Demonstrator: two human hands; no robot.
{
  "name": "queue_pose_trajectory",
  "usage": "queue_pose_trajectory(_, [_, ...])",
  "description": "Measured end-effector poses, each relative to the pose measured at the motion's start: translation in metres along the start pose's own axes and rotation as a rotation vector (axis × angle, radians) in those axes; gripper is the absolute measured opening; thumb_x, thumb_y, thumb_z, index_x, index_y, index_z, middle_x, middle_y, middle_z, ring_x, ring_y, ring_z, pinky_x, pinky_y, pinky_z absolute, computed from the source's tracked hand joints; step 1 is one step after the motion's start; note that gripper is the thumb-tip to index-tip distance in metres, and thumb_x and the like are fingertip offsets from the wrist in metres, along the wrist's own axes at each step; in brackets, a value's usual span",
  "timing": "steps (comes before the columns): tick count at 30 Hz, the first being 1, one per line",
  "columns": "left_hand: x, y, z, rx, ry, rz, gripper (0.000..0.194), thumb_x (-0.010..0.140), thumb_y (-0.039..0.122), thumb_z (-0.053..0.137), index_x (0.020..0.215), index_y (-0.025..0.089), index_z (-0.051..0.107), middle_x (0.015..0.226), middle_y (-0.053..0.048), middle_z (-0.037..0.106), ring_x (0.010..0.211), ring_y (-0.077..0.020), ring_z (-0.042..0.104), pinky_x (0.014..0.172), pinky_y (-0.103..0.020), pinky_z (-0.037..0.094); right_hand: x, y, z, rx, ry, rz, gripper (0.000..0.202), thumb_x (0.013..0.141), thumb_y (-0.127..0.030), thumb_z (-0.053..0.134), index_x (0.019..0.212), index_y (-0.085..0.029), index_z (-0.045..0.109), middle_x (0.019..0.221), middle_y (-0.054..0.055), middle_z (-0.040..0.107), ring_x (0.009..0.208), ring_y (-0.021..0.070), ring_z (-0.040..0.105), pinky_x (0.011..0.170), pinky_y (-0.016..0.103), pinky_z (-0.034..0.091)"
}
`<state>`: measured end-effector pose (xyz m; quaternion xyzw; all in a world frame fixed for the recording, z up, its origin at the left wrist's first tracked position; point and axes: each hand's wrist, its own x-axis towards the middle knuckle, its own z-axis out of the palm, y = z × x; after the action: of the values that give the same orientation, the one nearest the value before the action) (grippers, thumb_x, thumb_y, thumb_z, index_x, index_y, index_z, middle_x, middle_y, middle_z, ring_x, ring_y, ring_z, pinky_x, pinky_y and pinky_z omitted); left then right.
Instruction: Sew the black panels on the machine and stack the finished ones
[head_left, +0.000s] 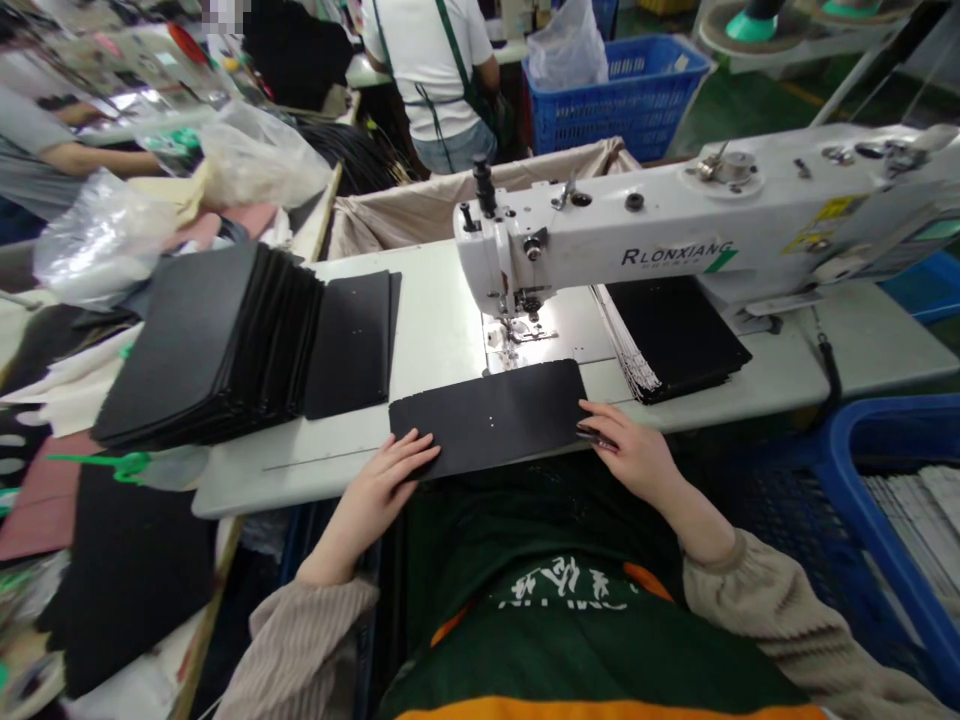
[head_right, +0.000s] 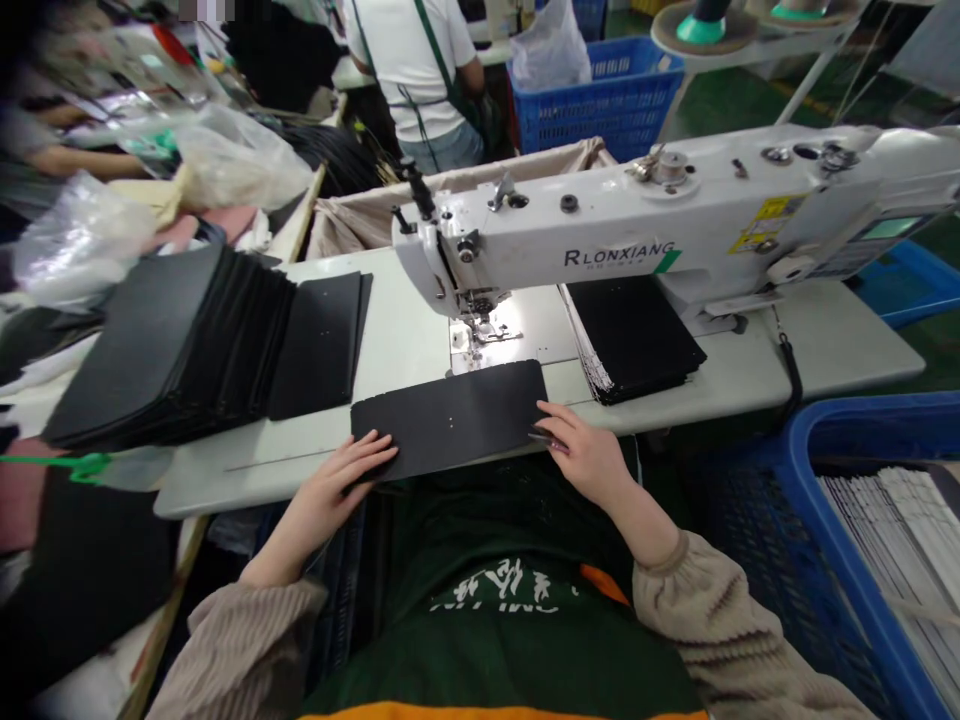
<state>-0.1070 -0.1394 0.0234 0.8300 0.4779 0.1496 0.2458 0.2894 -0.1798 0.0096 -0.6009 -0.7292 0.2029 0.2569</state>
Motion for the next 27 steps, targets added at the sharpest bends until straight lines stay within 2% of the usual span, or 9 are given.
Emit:
queue_pose_trajectory(1, [-0.007, -0.003, -0.007, -0.079, 0.034, -0.052, 0.031, 0.095, 0.039, 0.050, 0.119, 0.028, 0.066, 0.130, -0.003, 0.064, 0.129, -0.0274, 0.053, 0.116, -0.055, 0.033, 0.005, -0.003, -0.003, 0.090, 0.006, 0.002, 0.024, 0.094, -0.029, 0.049, 0.112, -0.025, 0.065, 0.122, 0.005, 0.066, 0.096, 0.0194, 0.065, 0.078, 0.030, 0.052])
queue_pose_trajectory(3, [-0.017, -0.001, -0.020, -0.225, 0.208, -0.206, 0.026, 0.090, 0.042, 0.059, 0.106, 0.024, 0.070, 0.111, -0.004, 0.072, 0.111, -0.0271, 0.065, 0.106, -0.049, 0.046, 0.017, -0.011, -0.013, 0.256, 0.049, 0.044, 0.021, 0.094, -0.035, 0.051, 0.104, -0.023, 0.065, 0.099, 0.004, 0.070, 0.084, 0.0179, 0.064, 0.075, 0.029, 0.051])
queue_pose_trajectory(5, [-0.020, 0.009, -0.033, -0.352, 0.412, -0.388, 0.029, 0.082, 0.045, 0.069, 0.099, 0.021, 0.071, 0.097, -0.004, 0.075, 0.093, -0.0260, 0.069, 0.089, -0.042, 0.056, 0.027, -0.020, -0.023, 0.358, 0.107, 0.103, 0.022, 0.093, -0.041, 0.053, 0.097, -0.022, 0.064, 0.083, 0.001, 0.065, 0.072, 0.0158, 0.059, 0.067, 0.026, 0.049])
queue_pose_trajectory(7, [-0.017, 0.022, -0.043, -0.514, 0.510, -0.531, 0.037, 0.075, 0.047, 0.075, 0.099, 0.019, 0.071, 0.090, -0.004, 0.075, 0.080, -0.0239, 0.069, 0.071, -0.034, 0.058, 0.036, -0.029, -0.032, 0.426, 0.142, 0.147, 0.025, 0.091, -0.044, 0.056, 0.092, -0.021, 0.063, 0.076, 0.000, 0.060, 0.065, 0.0138, 0.055, 0.060, 0.024, 0.045])
queue_pose_trajectory(10, [-0.007, 0.036, -0.052, -0.782, 0.493, -0.618, 0.052, 0.070, 0.049, 0.080, 0.109, 0.017, 0.070, 0.091, -0.006, 0.075, 0.072, -0.0217, 0.069, 0.059, -0.028, 0.055, 0.044, -0.039, -0.037, 0.498, 0.146, 0.189, 0.026, 0.089, -0.045, 0.058, 0.090, -0.020, 0.063, 0.071, -0.002, 0.055, 0.060, 0.0118, 0.050, 0.055, 0.022, 0.042])
queue_pose_trajectory(13, [-0.001, 0.040, -0.054, -0.929, 0.467, -0.613, 0.064, 0.066, 0.050, 0.082, 0.118, 0.016, 0.067, 0.093, -0.008, 0.074, 0.071, -0.0211, 0.068, 0.057, -0.026, 0.053, 0.045, -0.041, -0.037, 0.478, 0.146, 0.198, 0.025, 0.088, -0.045, 0.060, 0.090, -0.020, 0.064, 0.073, -0.002, 0.057, 0.061, 0.0115, 0.050, 0.056, 0.022, 0.042])
queue_pose_trajectory(22, [-0.006, 0.032, -0.054, -1.006, 0.468, -0.568, 0.050, 0.068, 0.048, 0.082, 0.104, 0.016, 0.071, 0.091, -0.007, 0.075, 0.076, -0.0215, 0.069, 0.066, -0.028, 0.054, 0.043, -0.037, -0.028, 0.391, 0.171, 0.245, 0.030, 0.085, -0.049, 0.062, 0.092, -0.021, 0.066, 0.072, -0.001, 0.060, 0.061, 0.0140, 0.054, 0.055, 0.024, 0.045])
queue_pose_trajectory(25, [-0.005, 0.032, -0.052, -1.006, 0.451, -0.563, 0.045, 0.069, 0.049, 0.081, 0.099, 0.016, 0.071, 0.090, -0.007, 0.075, 0.072, -0.0205, 0.069, 0.064, -0.028, 0.054, 0.046, -0.033, -0.023, 0.372, 0.137, 0.245, 0.032, 0.085, -0.052, 0.061, 0.092, -0.021, 0.066, 0.074, 0.000, 0.062, 0.063, 0.0154, 0.057, 0.056, 0.025, 0.047])
queue_pose_trajectory(27, [-0.004, 0.033, -0.058, -0.953, 0.438, -0.541, 0.042, 0.072, 0.049, 0.078, 0.098, 0.017, 0.071, 0.090, -0.006, 0.075, 0.072, -0.0196, 0.068, 0.063, -0.028, 0.053, 0.049, -0.030, -0.020, 0.363, 0.087, 0.222, 0.033, 0.086, -0.053, 0.058, 0.095, -0.022, 0.066, 0.079, 0.000, 0.065, 0.070, 0.0174, 0.061, 0.062, 0.027, 0.049])
